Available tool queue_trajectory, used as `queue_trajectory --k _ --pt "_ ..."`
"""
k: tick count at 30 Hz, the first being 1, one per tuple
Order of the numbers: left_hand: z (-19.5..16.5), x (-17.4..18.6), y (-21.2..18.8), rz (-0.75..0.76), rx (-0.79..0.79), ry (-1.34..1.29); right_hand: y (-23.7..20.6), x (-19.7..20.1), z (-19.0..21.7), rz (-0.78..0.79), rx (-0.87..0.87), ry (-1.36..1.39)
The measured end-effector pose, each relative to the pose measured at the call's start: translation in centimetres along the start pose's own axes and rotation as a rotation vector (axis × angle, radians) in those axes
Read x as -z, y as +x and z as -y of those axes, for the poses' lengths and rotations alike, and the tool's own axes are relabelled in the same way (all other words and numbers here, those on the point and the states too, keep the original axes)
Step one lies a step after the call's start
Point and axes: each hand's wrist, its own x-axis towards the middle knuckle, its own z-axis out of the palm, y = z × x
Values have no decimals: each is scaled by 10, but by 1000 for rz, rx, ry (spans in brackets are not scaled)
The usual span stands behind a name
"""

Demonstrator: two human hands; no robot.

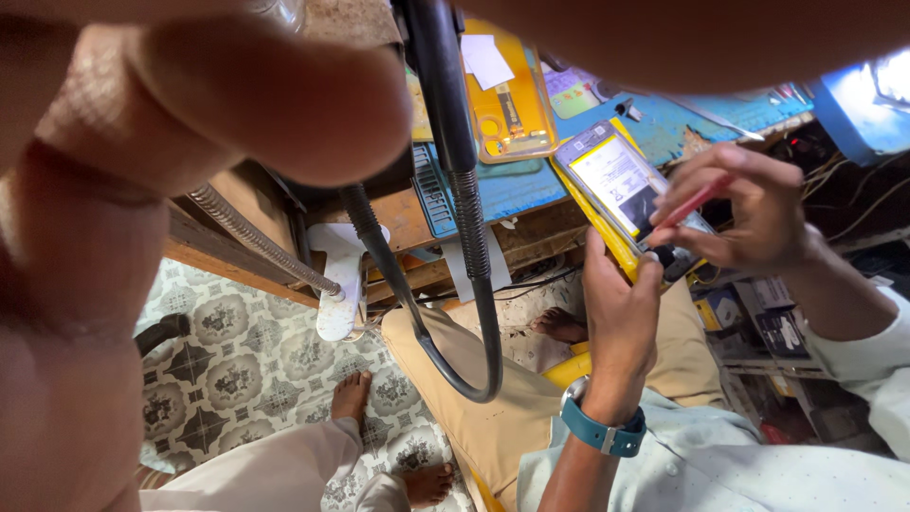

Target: The person uses a red plastic spudger to pry and separate the screen assembly from the frame of a disassembled smartphone. They carefully work along the edges of the device to release adhesive or clips while holding the phone steady with their other hand.

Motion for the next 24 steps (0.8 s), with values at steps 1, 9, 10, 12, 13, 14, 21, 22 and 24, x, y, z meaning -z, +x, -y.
queue_trajectory --k 1,9,10,12,13,14,21,22,24 --pt "0 0 -1 -11 53 -13 1 -1 0 -11 9 -34" --pt "-3 -1 0 -5 12 14 0 1 10 -35 -62 50" --pt "-4 -2 -1 -12 58 -36 -1 1 9 -73 -76 21" --pt "-4 -3 -2 -14 71 -53 -1 0 8 -66 -18 49" --pt "-5 -3 -2 -8 36 -18 -1 -1 7 -63 13 62" --pt "-5 -2 -2 -4 3 18 -1 -1 7 -68 3 22" --pt "-4 -3 -1 -13 -27 86 0 -3 14 -88 -31 -52" --pt "-4 -2 -1 -16 -17 95 0 -3 14 -63 -33 -78" --pt "-4 -3 -1 -17 -11 96 0 -6 13 -130 -17 -49"
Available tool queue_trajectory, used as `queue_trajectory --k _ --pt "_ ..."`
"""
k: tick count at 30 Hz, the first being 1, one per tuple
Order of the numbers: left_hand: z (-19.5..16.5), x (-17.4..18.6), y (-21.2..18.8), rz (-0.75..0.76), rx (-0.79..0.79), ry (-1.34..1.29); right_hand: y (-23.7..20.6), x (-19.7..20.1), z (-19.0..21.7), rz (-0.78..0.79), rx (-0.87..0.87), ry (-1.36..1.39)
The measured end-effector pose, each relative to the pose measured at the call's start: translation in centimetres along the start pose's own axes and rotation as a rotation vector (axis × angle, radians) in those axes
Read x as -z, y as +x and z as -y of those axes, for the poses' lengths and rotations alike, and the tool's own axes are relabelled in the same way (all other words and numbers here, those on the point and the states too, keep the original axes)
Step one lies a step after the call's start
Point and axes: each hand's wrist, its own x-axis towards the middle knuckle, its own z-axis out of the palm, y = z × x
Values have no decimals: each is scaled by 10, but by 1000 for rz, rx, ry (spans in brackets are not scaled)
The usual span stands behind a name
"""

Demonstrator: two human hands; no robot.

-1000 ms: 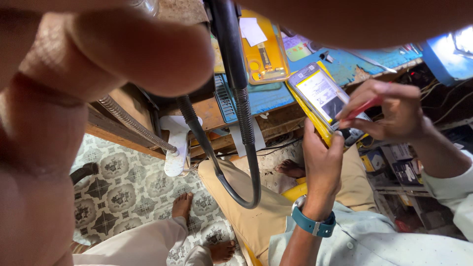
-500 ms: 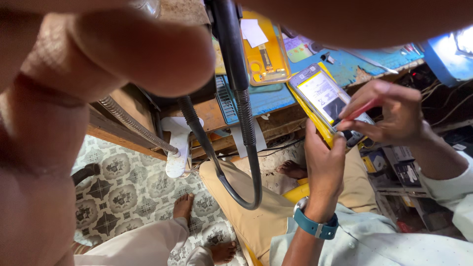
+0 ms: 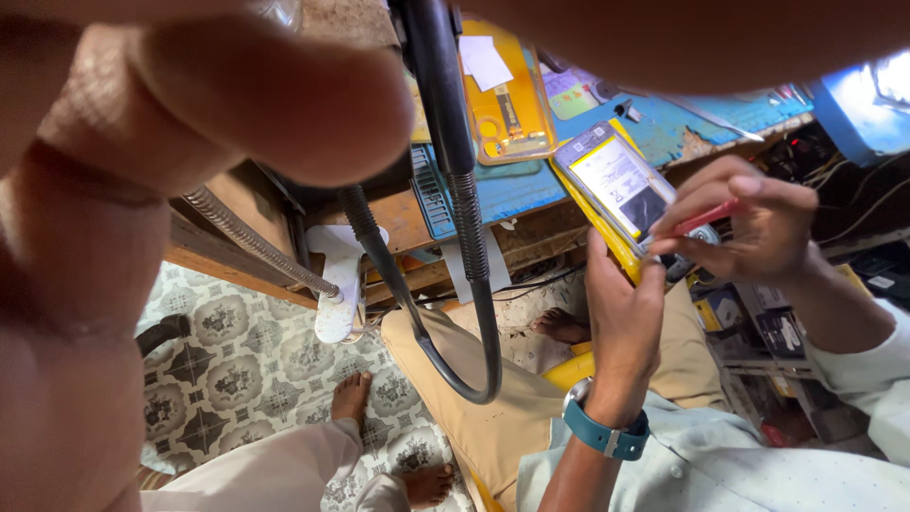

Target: The person uses a red plastic spudger to pry and separate the screen assembly from the frame of a disassembled smartphone. They carefully work along the edges of the device to release adhesive or clips while holding the phone steady with their other hand.

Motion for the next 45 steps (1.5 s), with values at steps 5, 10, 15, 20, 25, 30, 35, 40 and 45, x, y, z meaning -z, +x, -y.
queue_trajectory --k 5,10,15,20,25,30,35,40,45 --pt "-2 1 0 7 -12 4 -4 0 -1 32 9 77" --pt "-3 0 0 -1 -3 13 -3 0 5 25 -14 77" --pt "-7 0 0 -2 -39 50 5 -6 12 14 -71 -17" --pt "-10 -7 -3 -9 24 69 -10 -2 25 -401 -324 400" --pt "-8 -21 -15 92 -3 -90 -57 18 48 -893 -630 797" --pt "5 -46 -14 50 -115 -248 -85 2 78 -963 -923 1035" --pt "27 -55 -18 -48 -149 -107 -92 -16 72 -918 -1050 878" --pt "34 -31 -29 87 -205 -402 -122 -2 33 -805 -908 874" --pt "32 56 1 702 372 -1132 -118 76 -37 -383 -868 1013"
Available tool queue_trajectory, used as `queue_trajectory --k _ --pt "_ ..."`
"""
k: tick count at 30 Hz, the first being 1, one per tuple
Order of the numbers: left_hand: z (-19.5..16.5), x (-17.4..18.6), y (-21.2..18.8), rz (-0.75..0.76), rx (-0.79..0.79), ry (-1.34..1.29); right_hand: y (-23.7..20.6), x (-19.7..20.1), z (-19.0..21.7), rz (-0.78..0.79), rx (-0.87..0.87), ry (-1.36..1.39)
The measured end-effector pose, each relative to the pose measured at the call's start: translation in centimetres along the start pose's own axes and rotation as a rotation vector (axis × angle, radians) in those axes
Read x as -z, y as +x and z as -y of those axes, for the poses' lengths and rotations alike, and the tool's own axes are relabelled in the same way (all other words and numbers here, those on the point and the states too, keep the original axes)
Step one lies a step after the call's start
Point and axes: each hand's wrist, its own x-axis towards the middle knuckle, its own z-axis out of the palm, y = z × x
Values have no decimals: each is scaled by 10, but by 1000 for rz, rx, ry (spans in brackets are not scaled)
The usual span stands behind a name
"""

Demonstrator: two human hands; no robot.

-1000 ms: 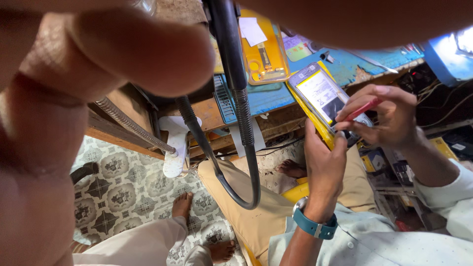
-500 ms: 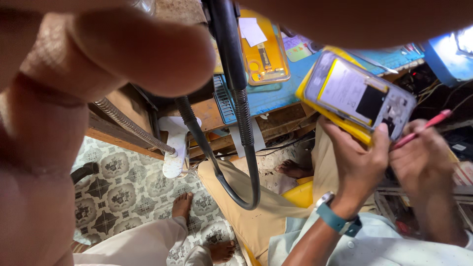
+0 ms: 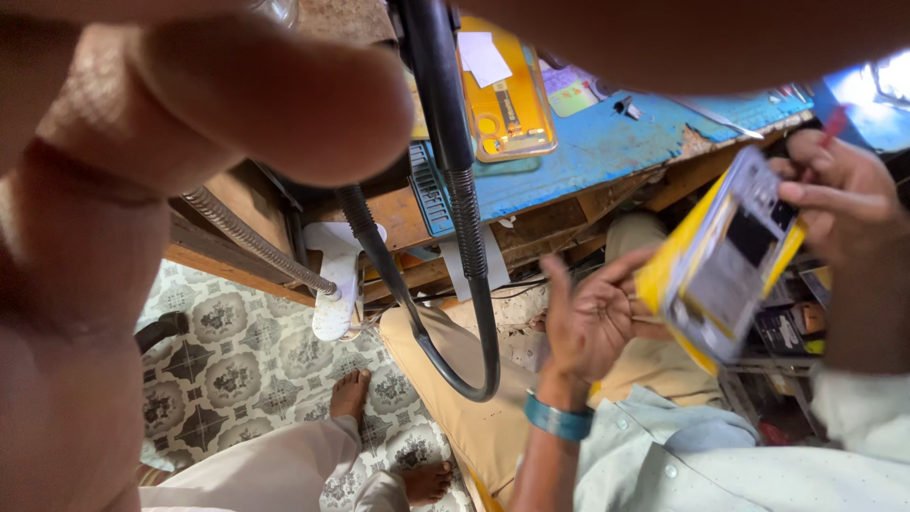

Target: The person uses a red plastic spudger to pry and separate the screen assembly from the frame of a disassembled smartphone. They carefully work along the edges of the device to release adhesive or clips while holding the phone steady with their other hand.

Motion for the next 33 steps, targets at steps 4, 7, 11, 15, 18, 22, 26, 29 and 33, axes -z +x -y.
queue_trajectory --k 4,7,11,15,18,22,26,29,33 --pt "9 9 12 -266 417 845 50 27 11 306 -296 -342" --pt "34 -3 11 -200 29 1186 57 19 3 376 -295 -458" --pt "35 -24 8 -551 -44 1226 71 -13 -5 54 94 -764" --pt "23 -40 13 -650 -255 1282 105 -47 -16 -126 276 -1125" --pt "17 -41 21 -643 -319 1194 117 -60 -18 -93 317 -1228" --pt "11 -32 28 -656 -317 1264 121 -64 -14 -124 147 -1243" --pt "9 -23 29 -645 -317 1334 124 -67 -9 46 318 -1411" --pt "9 -22 28 -665 -298 1379 125 -70 -5 43 244 -1459" --pt "10 -26 28 -671 -293 1415 125 -72 -4 -6 77 -1540"
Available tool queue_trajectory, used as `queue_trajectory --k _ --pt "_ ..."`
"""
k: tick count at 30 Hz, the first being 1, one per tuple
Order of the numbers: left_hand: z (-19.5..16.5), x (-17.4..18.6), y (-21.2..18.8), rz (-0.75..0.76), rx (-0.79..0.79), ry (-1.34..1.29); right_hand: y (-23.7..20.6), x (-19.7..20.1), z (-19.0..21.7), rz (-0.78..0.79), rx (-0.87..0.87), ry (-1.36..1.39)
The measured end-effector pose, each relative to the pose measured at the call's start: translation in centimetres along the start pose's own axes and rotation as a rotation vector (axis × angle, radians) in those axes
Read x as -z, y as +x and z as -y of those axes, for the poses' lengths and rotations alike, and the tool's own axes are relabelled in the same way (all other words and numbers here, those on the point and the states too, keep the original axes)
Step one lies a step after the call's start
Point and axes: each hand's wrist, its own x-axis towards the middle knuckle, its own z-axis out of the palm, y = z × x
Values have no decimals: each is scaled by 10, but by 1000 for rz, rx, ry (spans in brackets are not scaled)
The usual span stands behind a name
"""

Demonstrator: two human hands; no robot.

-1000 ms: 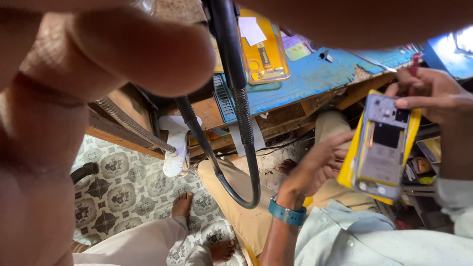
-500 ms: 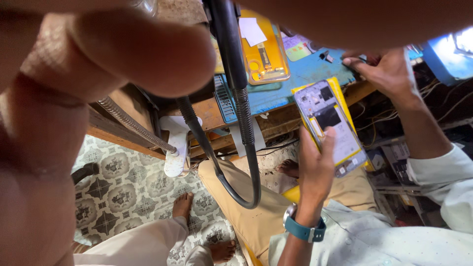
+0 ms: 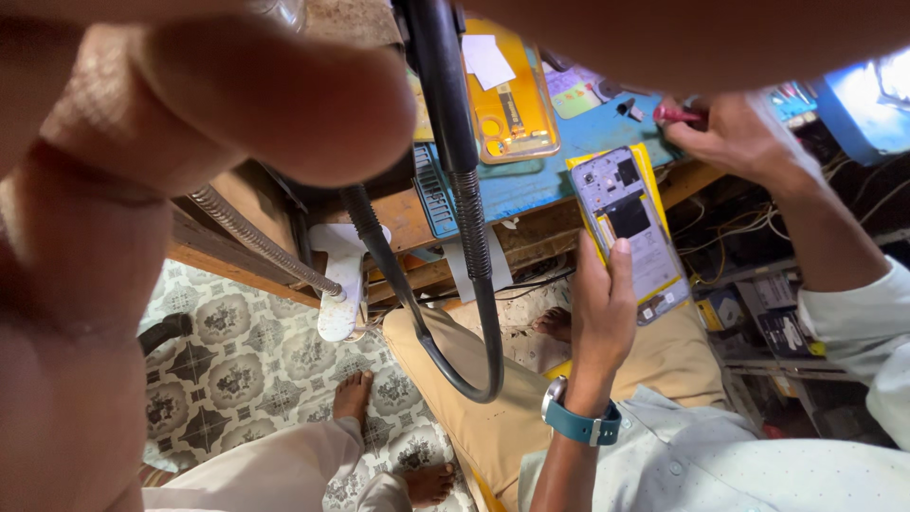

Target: The person uses a red plastic spudger to pry and separate the screen assembly from the frame of a disassembled smartphone. They carefully work along the edges of the device to release adhesive or clips while holding the phone steady with their other hand.

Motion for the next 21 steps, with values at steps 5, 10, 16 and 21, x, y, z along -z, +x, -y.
queue_trajectory --k 5,10,16,21 --pt "-2 -3 -1 37 24 -11 8 1 -13 -1 213 368" --pt "3 -4 0 0 3 -3 4 3 -19 29 65 420" --pt "5 -6 0 -25 -10 -20 2 -1 -11 -42 160 167" --pt "0 -6 3 -25 69 16 2 -1 -12 -22 37 7"
